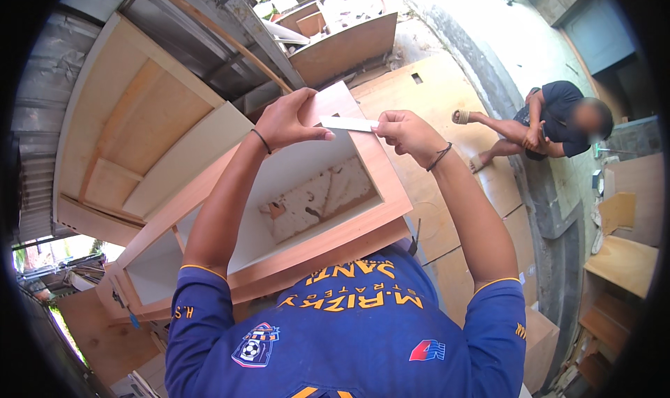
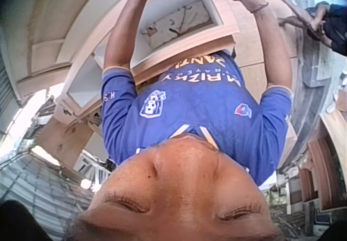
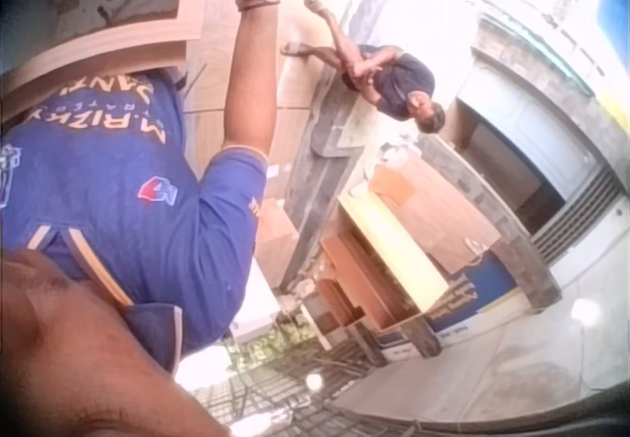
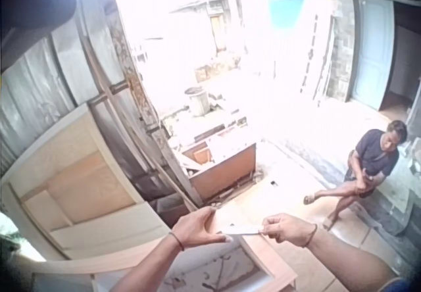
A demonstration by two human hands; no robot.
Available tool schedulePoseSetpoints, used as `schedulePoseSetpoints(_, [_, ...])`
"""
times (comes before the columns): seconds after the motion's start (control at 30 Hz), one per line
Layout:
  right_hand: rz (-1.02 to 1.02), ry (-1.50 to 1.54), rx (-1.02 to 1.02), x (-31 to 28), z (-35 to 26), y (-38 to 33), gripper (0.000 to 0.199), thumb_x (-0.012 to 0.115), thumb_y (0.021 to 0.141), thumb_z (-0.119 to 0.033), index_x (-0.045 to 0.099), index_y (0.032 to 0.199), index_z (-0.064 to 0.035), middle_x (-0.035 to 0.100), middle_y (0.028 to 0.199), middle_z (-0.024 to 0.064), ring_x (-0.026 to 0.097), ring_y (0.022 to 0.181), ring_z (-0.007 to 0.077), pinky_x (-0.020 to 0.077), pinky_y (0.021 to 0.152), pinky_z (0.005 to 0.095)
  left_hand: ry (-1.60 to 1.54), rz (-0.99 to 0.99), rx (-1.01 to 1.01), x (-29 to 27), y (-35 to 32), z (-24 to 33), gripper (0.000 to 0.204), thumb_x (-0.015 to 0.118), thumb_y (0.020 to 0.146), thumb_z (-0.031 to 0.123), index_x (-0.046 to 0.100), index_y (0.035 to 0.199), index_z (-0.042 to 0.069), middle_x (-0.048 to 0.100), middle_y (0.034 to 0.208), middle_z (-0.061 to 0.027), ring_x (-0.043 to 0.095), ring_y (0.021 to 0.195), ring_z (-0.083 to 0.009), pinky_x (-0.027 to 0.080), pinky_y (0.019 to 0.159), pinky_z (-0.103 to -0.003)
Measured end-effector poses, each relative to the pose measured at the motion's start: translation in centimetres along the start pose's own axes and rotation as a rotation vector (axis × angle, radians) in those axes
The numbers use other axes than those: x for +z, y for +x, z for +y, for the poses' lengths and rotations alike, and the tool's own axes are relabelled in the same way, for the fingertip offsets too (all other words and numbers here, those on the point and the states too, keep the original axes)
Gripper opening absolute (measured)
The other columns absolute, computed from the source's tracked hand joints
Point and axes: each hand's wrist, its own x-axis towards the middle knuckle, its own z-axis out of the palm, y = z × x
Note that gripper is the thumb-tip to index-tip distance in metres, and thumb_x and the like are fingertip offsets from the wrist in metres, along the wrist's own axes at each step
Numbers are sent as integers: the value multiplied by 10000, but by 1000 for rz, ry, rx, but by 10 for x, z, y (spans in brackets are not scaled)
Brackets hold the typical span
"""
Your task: The person applies a thin adhesive strip to the edges of a wooden cabinet frame, using a metal blade to trim the strip and press it firmly into place.
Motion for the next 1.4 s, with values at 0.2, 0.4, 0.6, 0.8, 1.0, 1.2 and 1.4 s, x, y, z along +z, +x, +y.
schedulePoseSetpoints(0.2, [-10, 143, 31, 4, 4, 5, 218, 594, 899, -165, 527, 692, -150, 380, 615, -90, 321, 535, 27, 227, 451, 195, 40, 13, -43, 1, 0, 3, 947, 720, 566, 737, 578, 1194, 43, 637, 1143, -145, 613, 1067, -306, 486, 900, -403])
schedulePoseSetpoints(0.4, [29, 116, 11, 11, 0, 7, 212, 598, 888, -171, 522, 691, -149, 373, 600, -86, 292, 504, 30, 202, 439, 201, 16, 35, -18, 1, 0, 1, 924, 712, 585, 734, 580, 1182, 41, 647, 1117, -142, 622, 1045, -309, 489, 889, -411])
schedulePoseSetpoints(0.6, [52, 47, 17, 11, -1, 9, 213, 595, 875, -179, 518, 679, -147, 369, 586, -84, 289, 502, 33, 194, 441, 210, -3, 21, -30, 0, 1, 3, 866, 725, 602, 696, 584, 1155, 43, 651, 1081, -154, 627, 1020, -316, 488, 869, -413])
schedulePoseSetpoints(0.8, [61, 39, 18, 11, -5, 10, 222, 592, 872, -179, 511, 668, -144, 365, 582, -81, 284, 500, 34, 198, 445, 211, -35, 32, -22, -1, 1, 4, 774, 741, 633, 635, 589, 1106, 42, 660, 1008, -171, 636, 962, -325, 484, 833, -401])
schedulePoseSetpoints(1.0, [55, 21, 13, 12, -8, 11, 226, 592, 873, -187, 505, 669, -144, 364, 585, -79, 286, 503, 36, 200, 446, 213, -24, 40, -24, 1, 2, 1, 741, 727, 656, 636, 593, 1084, 46, 662, 984, -173, 640, 944, -324, 488, 816, -399])
schedulePoseSetpoints(1.2, [46, -21, -1, 10, -12, 14, 224, 593, 874, -202, 517, 670, -152, 375, 600, -81, 297, 525, 34, 210, 464, 207, -8, 28, -46, 0, 5, 4, 725, 716, 670, 630, 597, 1081, 45, 663, 981, -182, 642, 936, -319, 488, 808, -398])
schedulePoseSetpoints(1.4, [-17, -87, 38, 7, -14, 9, 230, 601, 875, -216, 527, 665, -159, 366, 599, -93, 290, 534, 32, 210, 478, 206, 59, 52, 44, -1, -1, 3, 780, 704, 646, 656, 593, 1093, 27, 657, 997, -185, 624, 957, -326, 438, 869, -397])
